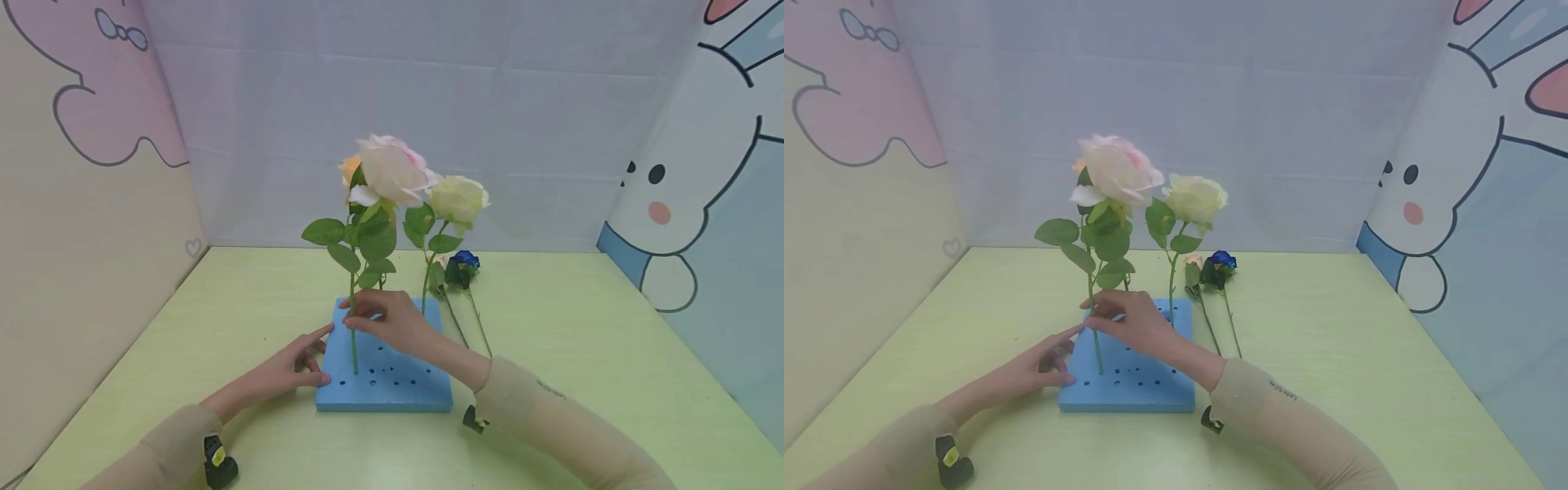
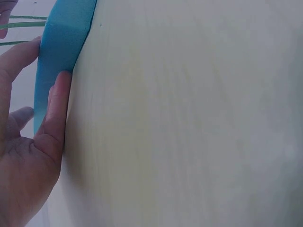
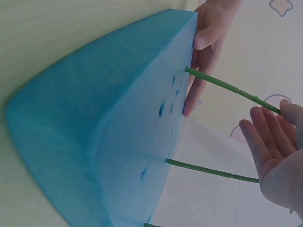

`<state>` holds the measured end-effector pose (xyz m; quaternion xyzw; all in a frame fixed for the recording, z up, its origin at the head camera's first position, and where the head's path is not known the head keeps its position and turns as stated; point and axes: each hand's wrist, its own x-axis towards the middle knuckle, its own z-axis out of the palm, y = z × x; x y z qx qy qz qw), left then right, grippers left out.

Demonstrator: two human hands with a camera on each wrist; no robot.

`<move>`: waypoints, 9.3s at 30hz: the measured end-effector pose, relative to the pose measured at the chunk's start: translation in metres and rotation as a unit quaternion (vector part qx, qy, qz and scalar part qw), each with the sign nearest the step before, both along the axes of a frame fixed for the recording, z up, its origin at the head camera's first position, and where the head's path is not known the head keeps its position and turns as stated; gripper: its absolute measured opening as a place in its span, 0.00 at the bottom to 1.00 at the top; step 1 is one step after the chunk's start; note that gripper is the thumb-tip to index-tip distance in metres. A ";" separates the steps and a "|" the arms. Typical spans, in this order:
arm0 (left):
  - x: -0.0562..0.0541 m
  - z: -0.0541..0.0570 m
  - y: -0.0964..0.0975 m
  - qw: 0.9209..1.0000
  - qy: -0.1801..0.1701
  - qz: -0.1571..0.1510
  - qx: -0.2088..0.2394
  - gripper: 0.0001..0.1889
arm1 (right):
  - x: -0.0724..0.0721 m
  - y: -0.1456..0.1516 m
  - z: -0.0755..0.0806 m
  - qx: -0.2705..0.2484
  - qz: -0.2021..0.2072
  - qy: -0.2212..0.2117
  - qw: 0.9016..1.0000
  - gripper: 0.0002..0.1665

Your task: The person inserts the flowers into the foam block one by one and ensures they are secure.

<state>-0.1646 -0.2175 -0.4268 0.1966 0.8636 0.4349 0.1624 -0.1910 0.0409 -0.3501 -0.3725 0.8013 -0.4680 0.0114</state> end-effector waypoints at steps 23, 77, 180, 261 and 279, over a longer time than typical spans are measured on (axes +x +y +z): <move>-0.001 -0.001 0.000 1.000 -0.008 0.007 -0.006 0.46 | 0.004 0.019 -0.013 0.014 -0.004 0.016 1.000 0.21; -0.001 0.001 0.001 1.000 -0.002 0.015 -0.013 0.47 | 0.007 0.125 -0.045 0.024 -0.153 0.047 0.987 0.20; -0.002 -0.003 0.000 1.000 0.001 0.013 -0.020 0.48 | 0.020 0.123 0.023 -0.216 -0.123 0.107 0.963 0.15; 0.001 -0.002 0.000 1.000 0.004 0.013 -0.018 0.47 | 0.022 0.047 0.000 -0.178 0.016 0.198 0.964 0.14; 0.000 -0.001 0.000 1.000 0.002 0.015 -0.014 0.47 | 0.023 0.049 -0.002 -0.151 0.034 0.205 0.966 0.12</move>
